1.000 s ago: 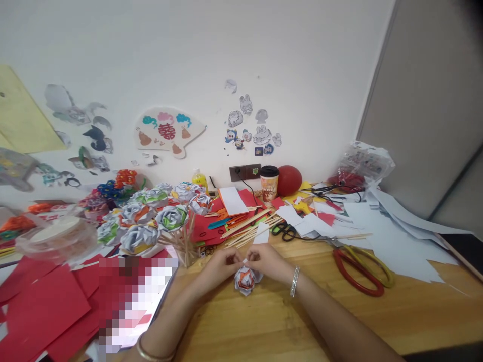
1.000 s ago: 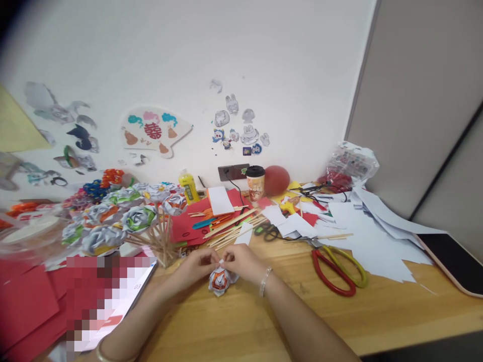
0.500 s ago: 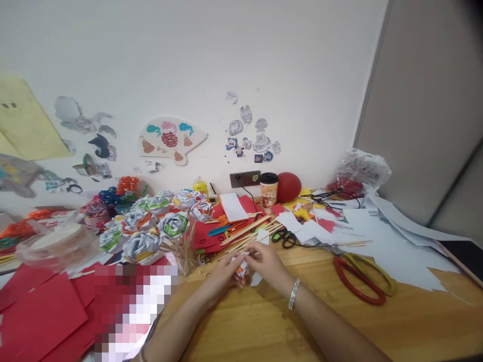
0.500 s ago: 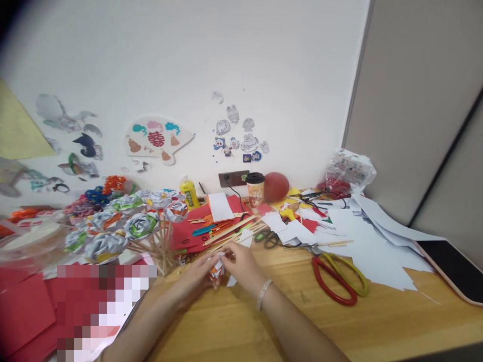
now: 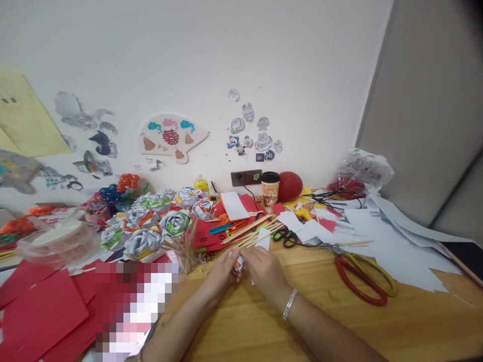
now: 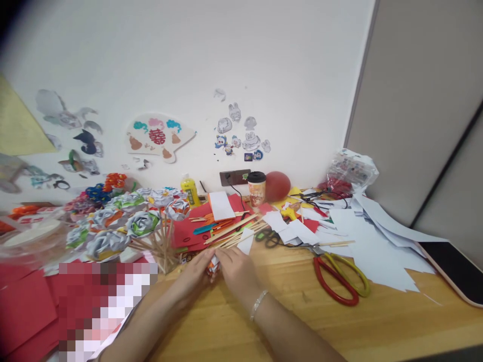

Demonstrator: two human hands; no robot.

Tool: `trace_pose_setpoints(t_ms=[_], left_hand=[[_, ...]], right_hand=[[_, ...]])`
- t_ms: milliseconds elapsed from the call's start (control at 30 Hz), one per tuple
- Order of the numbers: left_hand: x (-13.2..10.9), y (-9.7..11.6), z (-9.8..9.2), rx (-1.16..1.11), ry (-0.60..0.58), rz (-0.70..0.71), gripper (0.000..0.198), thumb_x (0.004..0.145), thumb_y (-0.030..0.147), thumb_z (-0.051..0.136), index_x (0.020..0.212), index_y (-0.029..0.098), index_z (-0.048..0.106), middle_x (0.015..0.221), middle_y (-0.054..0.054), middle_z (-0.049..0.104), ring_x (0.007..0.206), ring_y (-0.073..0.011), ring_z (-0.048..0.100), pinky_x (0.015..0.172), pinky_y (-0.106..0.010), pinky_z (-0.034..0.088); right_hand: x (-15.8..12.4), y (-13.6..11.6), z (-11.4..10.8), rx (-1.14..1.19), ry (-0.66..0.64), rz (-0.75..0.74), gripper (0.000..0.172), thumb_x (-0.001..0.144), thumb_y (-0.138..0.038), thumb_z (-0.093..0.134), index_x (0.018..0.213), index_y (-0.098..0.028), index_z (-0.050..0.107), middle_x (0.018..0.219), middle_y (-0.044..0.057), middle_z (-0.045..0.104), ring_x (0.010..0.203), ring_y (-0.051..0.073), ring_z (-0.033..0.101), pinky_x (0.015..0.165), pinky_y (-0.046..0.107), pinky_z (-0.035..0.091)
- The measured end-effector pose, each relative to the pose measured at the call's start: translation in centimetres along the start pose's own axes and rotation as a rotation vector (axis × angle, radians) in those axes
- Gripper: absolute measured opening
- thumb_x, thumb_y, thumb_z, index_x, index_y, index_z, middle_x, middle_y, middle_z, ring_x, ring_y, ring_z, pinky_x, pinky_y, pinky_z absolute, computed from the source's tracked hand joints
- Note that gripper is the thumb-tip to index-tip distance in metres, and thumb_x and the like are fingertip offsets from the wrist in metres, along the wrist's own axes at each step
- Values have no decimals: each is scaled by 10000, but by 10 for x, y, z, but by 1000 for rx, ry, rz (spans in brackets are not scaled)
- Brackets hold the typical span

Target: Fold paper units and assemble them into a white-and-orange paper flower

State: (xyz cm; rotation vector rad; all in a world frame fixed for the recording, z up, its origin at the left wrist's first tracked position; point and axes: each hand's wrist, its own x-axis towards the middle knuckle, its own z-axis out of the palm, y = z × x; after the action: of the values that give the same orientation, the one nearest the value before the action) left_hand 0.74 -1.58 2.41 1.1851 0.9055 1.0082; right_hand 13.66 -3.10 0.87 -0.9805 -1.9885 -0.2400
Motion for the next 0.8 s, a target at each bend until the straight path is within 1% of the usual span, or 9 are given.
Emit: trace_pose_setpoints(t_ms=[167, 267, 333, 400, 467, 567, 667, 733, 800], left_hand=[[-2, 6, -5, -21, 74, 60, 322, 701, 489, 602, 759, 178, 540, 608, 45, 529, 543, -108, 478, 497, -211, 365], [-3, 11, -5, -90, 60, 69, 313, 721, 467, 595, 835, 176, 573, 628, 36, 541, 607, -126, 514, 549, -216, 379], [-3, 13, -4, -172, 28, 70, 319, 722, 453, 601, 865, 169, 583, 629, 29, 546, 597, -126, 513, 542, -216, 373], [-3, 15, -1, -239, -1, 83, 309, 708, 421, 624, 871, 162, 589, 645, 19, 558, 575, -119, 501, 518, -213, 359], [-4, 16, 0, -271, -28, 87, 270, 699, 368, 642, 864, 161, 588, 625, 23, 552, 547, -112, 485, 504, -212, 349], [-4, 16, 1, -283, -43, 67, 189, 694, 293, 645, 815, 164, 577, 584, 37, 530, 523, -104, 471, 499, -205, 350], [-5, 17, 1, -307, -69, 70, 156, 690, 261, 625, 800, 164, 571, 616, 28, 539, 538, -107, 482, 491, -200, 352], [-6, 18, 1, -304, -88, 83, 163, 684, 247, 616, 817, 166, 571, 616, 30, 532, 539, -107, 484, 492, -201, 354], [-8, 20, 1, -269, -71, 72, 173, 674, 245, 614, 822, 169, 567, 604, 35, 523, 535, -107, 480, 500, -206, 361]], right_hand=[[-2, -22, 1, 33, 8, 67, 465, 798, -20, 380, 1252, -93, 448, 1201, 154, 554, 1081, 240, 510, 890, 414, 460], [0, -26, -5, 164, 9, 194, 512, 797, -57, 412, 1300, -147, 392, 1205, 117, 556, 1083, 217, 507, 895, 400, 465], [2, -24, -10, 198, 25, 221, 503, 799, -77, 429, 1291, -178, 408, 1223, 100, 543, 1099, 220, 489, 903, 416, 452], [3, -21, -13, 180, 23, 155, 495, 795, -75, 433, 1278, -187, 431, 1269, 93, 506, 1136, 240, 448, 926, 453, 417], [4, -19, -14, 161, 15, 73, 499, 791, -55, 424, 1272, -185, 442, 1290, 88, 488, 1123, 248, 446, 917, 462, 409], [4, -16, -14, 217, 39, 49, 475, 808, -48, 414, 1253, -205, 462, 1250, 73, 530, 1042, 220, 497, 864, 419, 444], [5, -11, -14, 292, 87, 58, 440, 833, -61, 410, 1227, -242, 482, 1189, 47, 581, 1013, 195, 519, 839, 392, 456], [5, -7, -16, 280, 97, 19, 443, 826, -58, 415, 1225, -238, 484, 1189, 48, 581, 997, 198, 522, 821, 393, 461], [4, -5, -18, 218, 91, -47, 457, 811, -50, 415, 1235, -211, 476, 1201, 65, 571, 961, 209, 528, 782, 393, 472]])
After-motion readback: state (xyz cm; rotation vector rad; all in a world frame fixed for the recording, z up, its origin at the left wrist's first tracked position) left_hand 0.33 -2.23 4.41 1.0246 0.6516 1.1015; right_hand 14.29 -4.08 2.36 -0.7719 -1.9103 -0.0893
